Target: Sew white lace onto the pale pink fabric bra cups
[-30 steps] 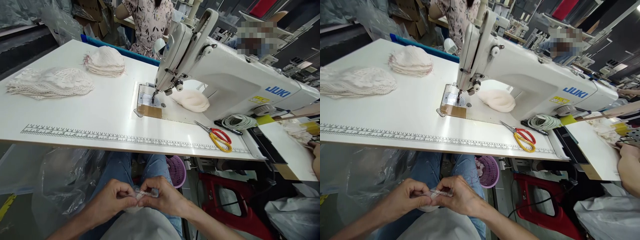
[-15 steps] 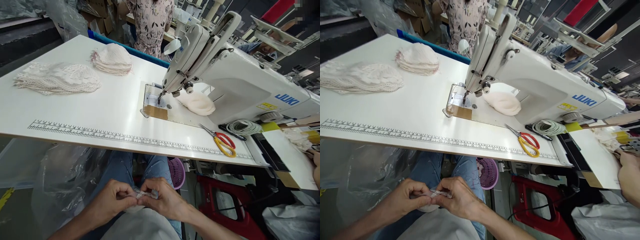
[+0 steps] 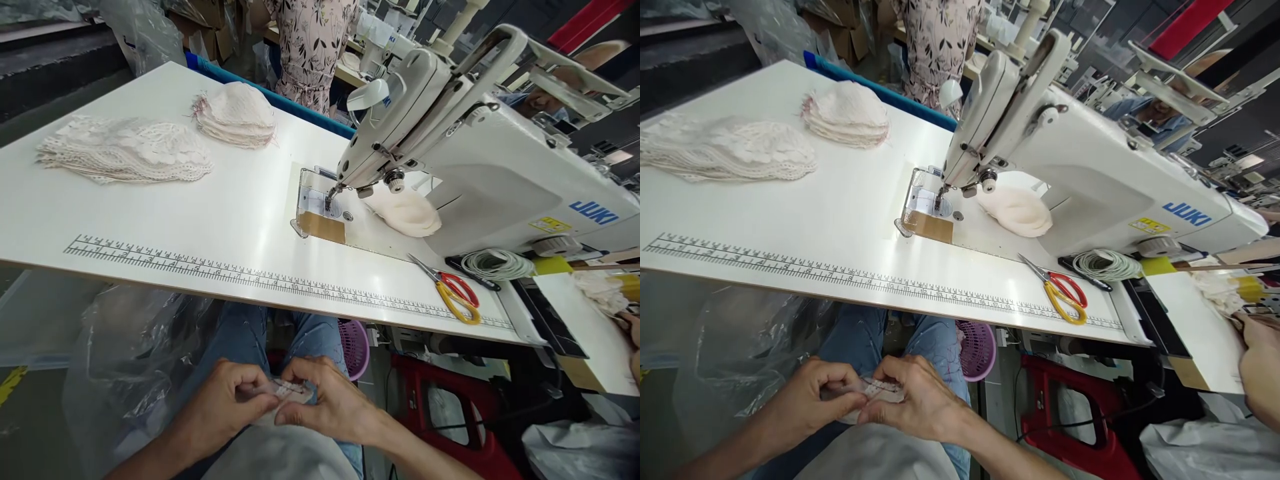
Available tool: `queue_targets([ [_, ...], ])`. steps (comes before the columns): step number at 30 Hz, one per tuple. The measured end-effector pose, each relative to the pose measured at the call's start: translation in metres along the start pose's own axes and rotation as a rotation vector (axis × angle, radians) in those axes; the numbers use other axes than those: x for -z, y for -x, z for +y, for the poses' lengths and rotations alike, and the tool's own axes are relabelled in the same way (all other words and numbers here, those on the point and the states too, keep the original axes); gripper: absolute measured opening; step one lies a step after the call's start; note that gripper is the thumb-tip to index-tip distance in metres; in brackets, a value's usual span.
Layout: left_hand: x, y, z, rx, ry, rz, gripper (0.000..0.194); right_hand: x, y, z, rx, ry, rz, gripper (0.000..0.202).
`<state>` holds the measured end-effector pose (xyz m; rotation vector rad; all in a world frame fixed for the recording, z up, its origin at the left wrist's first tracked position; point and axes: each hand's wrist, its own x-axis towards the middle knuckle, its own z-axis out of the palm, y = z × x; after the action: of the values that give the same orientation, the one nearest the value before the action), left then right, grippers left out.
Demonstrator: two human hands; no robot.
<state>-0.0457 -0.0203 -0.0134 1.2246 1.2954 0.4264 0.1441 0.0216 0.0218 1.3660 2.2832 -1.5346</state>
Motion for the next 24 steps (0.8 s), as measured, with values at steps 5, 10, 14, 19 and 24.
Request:
queue_targets([
  [5,-0.001,0.0,-0.005,0.014,-0.052,-0.003,0.027,-0.001,-0.003,0.003,0.032,-0.018,-0.001,0.019],
  [10,-0.001,0.002,-0.007,0.022,-0.048,-0.025,0.032,-0.005,-0.007,0.009,0.079,-0.15,-0.005,0.031],
  [14,0.001,0.003,-0.005,0.014,0.036,-0.084,0.028,-0.007,-0.01,0.012,0.074,-0.377,-0.054,0.039],
  [19,0.005,0.0,-0.004,0.016,0.262,-0.214,0.019,-0.007,-0.014,0.009,-0.014,-0.601,-0.124,0.043],
  [24,0.011,-0.003,-0.002,0.021,0.333,-0.256,0.019,-0.01,-0.016,0.007,-0.136,-0.798,-0.177,0.047],
])
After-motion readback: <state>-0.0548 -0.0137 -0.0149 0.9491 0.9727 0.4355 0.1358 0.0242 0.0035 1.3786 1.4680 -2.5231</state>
